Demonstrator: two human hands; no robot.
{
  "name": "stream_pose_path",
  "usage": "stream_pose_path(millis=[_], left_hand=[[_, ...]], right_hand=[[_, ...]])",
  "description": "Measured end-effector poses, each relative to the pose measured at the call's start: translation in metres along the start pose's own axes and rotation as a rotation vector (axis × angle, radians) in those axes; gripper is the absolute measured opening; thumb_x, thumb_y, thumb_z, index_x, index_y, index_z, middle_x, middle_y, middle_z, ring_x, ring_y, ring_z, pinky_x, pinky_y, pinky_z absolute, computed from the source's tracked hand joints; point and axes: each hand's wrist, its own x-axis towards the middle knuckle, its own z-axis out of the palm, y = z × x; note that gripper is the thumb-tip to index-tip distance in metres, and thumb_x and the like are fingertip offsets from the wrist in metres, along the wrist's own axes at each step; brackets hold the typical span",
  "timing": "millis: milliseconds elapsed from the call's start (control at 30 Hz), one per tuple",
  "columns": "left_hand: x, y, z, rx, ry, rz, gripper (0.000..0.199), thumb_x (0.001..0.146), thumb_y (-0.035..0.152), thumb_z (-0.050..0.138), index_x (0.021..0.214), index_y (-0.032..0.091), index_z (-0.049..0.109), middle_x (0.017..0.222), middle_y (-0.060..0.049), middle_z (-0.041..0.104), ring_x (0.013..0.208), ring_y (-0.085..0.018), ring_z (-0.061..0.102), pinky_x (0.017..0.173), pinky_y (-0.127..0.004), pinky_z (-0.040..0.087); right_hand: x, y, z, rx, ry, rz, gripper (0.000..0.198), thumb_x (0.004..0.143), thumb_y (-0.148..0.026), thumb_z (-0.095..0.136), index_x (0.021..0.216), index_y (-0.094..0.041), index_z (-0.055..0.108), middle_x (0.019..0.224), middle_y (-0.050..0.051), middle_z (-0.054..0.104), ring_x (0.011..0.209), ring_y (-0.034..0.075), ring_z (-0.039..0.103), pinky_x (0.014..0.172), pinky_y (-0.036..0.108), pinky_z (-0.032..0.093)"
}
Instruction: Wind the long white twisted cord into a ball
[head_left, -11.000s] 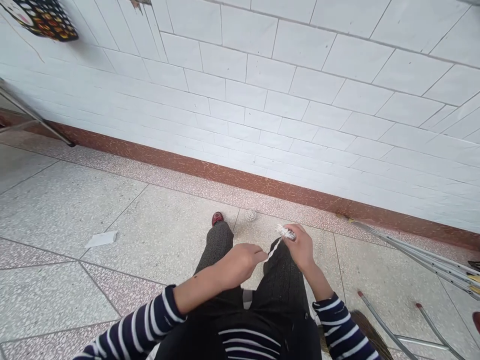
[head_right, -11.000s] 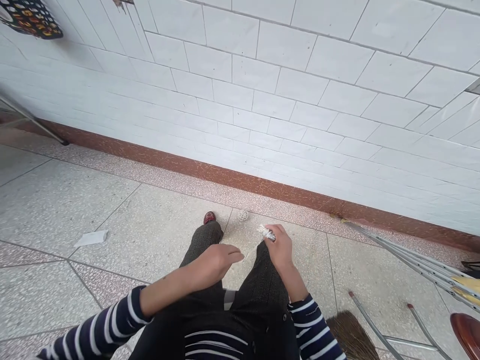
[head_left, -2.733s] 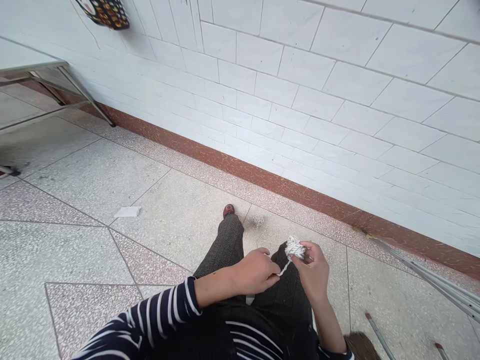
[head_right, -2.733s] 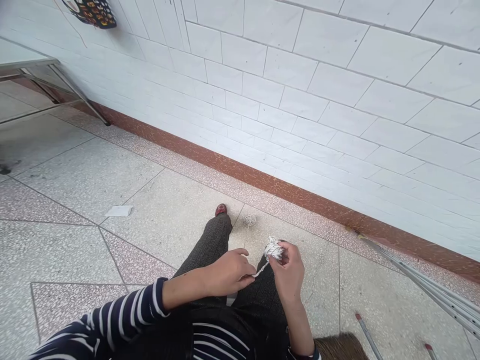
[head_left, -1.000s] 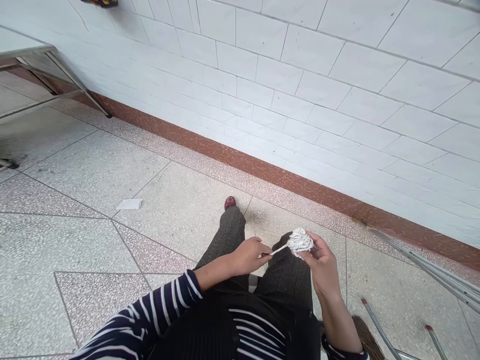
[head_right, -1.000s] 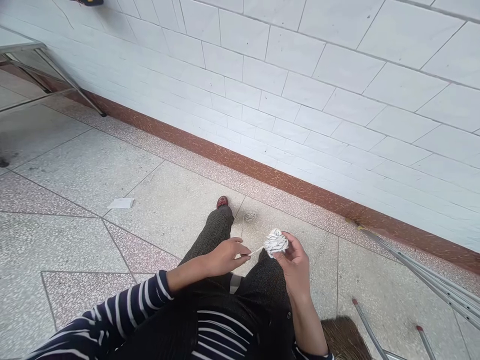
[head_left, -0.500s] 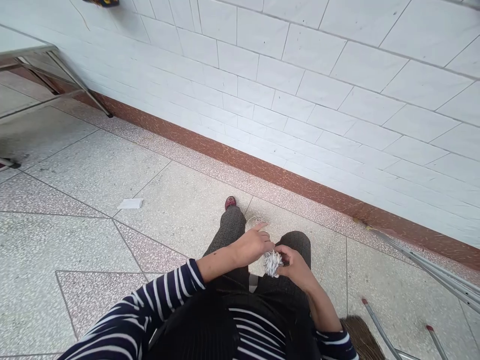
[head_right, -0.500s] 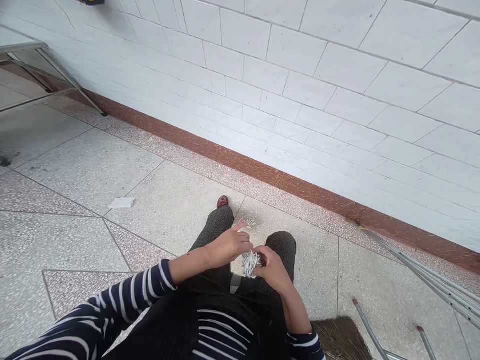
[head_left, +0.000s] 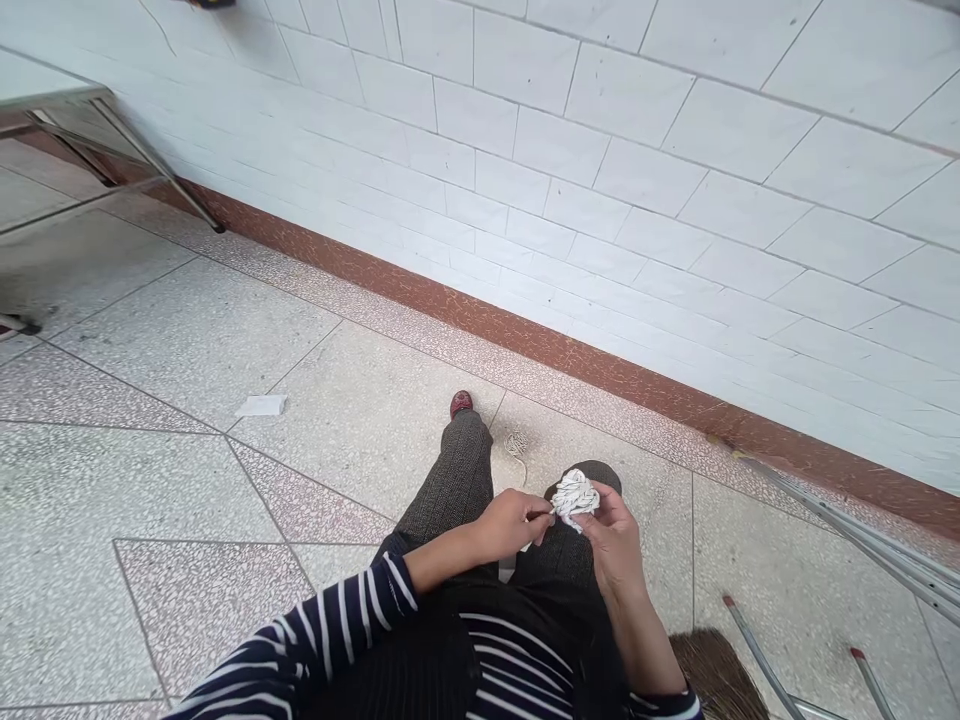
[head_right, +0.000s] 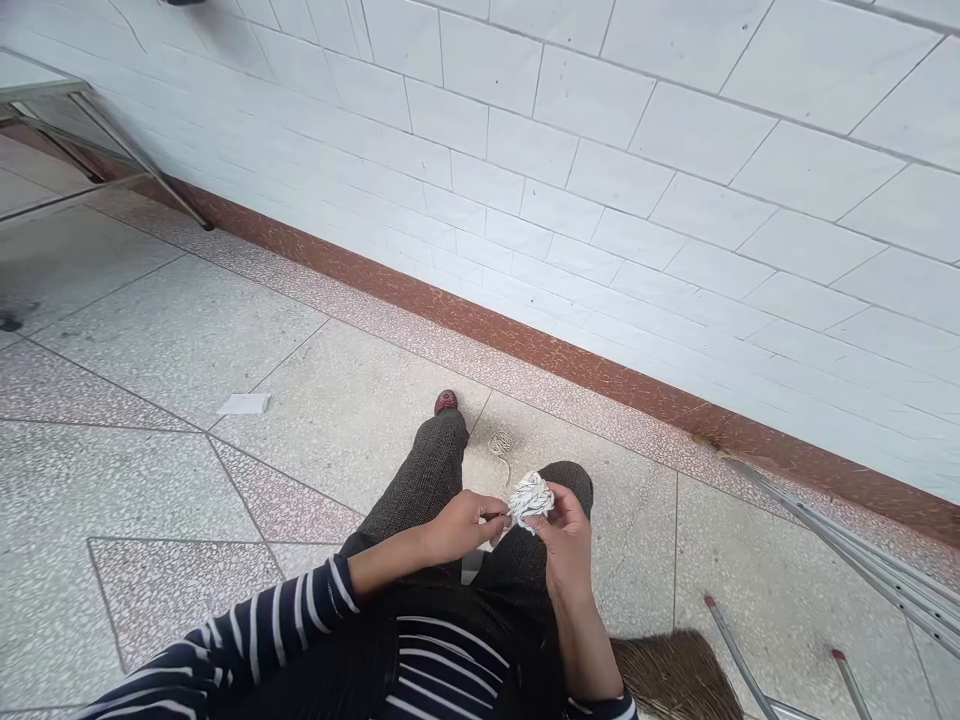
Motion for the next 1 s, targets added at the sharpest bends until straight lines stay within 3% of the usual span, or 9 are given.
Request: stream_pose_path(millis=[100,200,333,500,633,733,800,900,1000], left_hand=[[-0.005,0.0,-0.004,0.159,-0.016,0.009,0.031,0.093,0.024,0.052,0.064,0.015,0.058,0.059,0.003,0.057,0.059,-0.009,0.051,0.06,-0.018,0.034],[-0.01,0.0,-0.01,0.363,0.015,0.122,0.029,0.095,0.025,0.052,0.068,0.017,0.059,0.062,0.002,0.059,0.067,-0.012,0.057,0.066,-0.019,0.038],[-0.012,0.004,-0.016,0.581,0.05,0.312,0.027,0.098,0.021,0.047,0.075,0.017,0.061,0.065,0.0,0.062,0.067,-0.014,0.058,0.093,-0.03,0.043],[-0.011,0.009,-0.025,0.819,0.004,0.533,0.015,0.092,0.015,0.054,0.079,0.016,0.062,0.07,-0.002,0.065,0.071,-0.016,0.059,0.113,-0.043,0.031],[0.0,0.011,-0.038,0.843,0.0,0.648,0.015,0.092,0.009,0.051,0.085,0.017,0.063,0.078,-0.004,0.066,0.088,-0.019,0.061,0.118,-0.044,0.024],[0.013,0.01,-0.046,0.663,0.043,0.577,0.023,0.097,0.013,0.046,0.086,0.019,0.065,0.078,-0.002,0.067,0.089,-0.016,0.061,0.118,-0.042,0.024],[0.019,0.009,-0.048,0.501,0.049,0.463,0.026,0.099,0.019,0.046,0.084,0.018,0.066,0.077,-0.001,0.067,0.083,-0.014,0.061,0.111,-0.037,0.033],[0.023,0.006,-0.047,0.246,0.0,0.259,0.025,0.097,0.024,0.049,0.084,0.017,0.069,0.076,0.0,0.067,0.076,-0.014,0.059,0.085,-0.025,0.045],[0.024,0.002,-0.04,-0.085,-0.073,0.085,0.023,0.092,0.025,0.052,0.085,0.013,0.071,0.076,-0.001,0.068,0.071,-0.013,0.058,0.067,-0.02,0.042]], right_hand=[[0.001,-0.008,-0.004,-0.08,0.142,-0.111,0.051,0.061,-0.029,0.079,0.108,-0.023,0.06,0.106,0.007,0.066,0.102,0.028,0.061,0.091,0.043,0.049],[0.002,-0.016,-0.007,-0.426,0.169,-0.278,0.039,0.072,-0.024,0.065,0.111,-0.023,0.061,0.123,0.011,0.056,0.112,0.029,0.054,0.093,0.043,0.047],[0.003,-0.01,-0.001,-0.75,-0.019,-0.34,0.038,0.072,-0.013,0.053,0.106,-0.025,0.066,0.119,0.009,0.054,0.107,0.029,0.055,0.093,0.044,0.045],[0.001,0.004,0.009,-0.725,-0.239,-0.258,0.048,0.062,-0.002,0.05,0.099,-0.026,0.07,0.109,0.006,0.059,0.098,0.025,0.058,0.091,0.041,0.043],[0.0,-0.002,0.009,-0.595,-0.399,-0.161,0.047,0.054,-0.001,0.051,0.091,-0.024,0.07,0.096,0.002,0.062,0.083,0.02,0.058,0.074,0.032,0.046],[-0.001,-0.009,0.007,-0.446,-0.471,-0.071,0.041,0.058,-0.006,0.059,0.094,-0.022,0.067,0.089,0.001,0.062,0.078,0.019,0.057,0.062,0.027,0.046],[-0.001,-0.011,0.006,-0.344,-0.484,-0.033,0.038,0.06,-0.011,0.067,0.097,-0.022,0.064,0.09,0.001,0.063,0.083,0.02,0.058,0.062,0.026,0.047],[-0.002,-0.013,0.006,-0.209,-0.455,-0.025,0.045,0.063,-0.021,0.075,0.105,-0.024,0.06,0.098,0.002,0.064,0.091,0.021,0.06,0.067,0.027,0.049],[-0.006,-0.016,0.008,-0.086,-0.421,-0.024,0.061,0.066,-0.028,0.08,0.122,-0.029,0.056,0.105,0.001,0.064,0.095,0.021,0.062,0.074,0.029,0.05]])
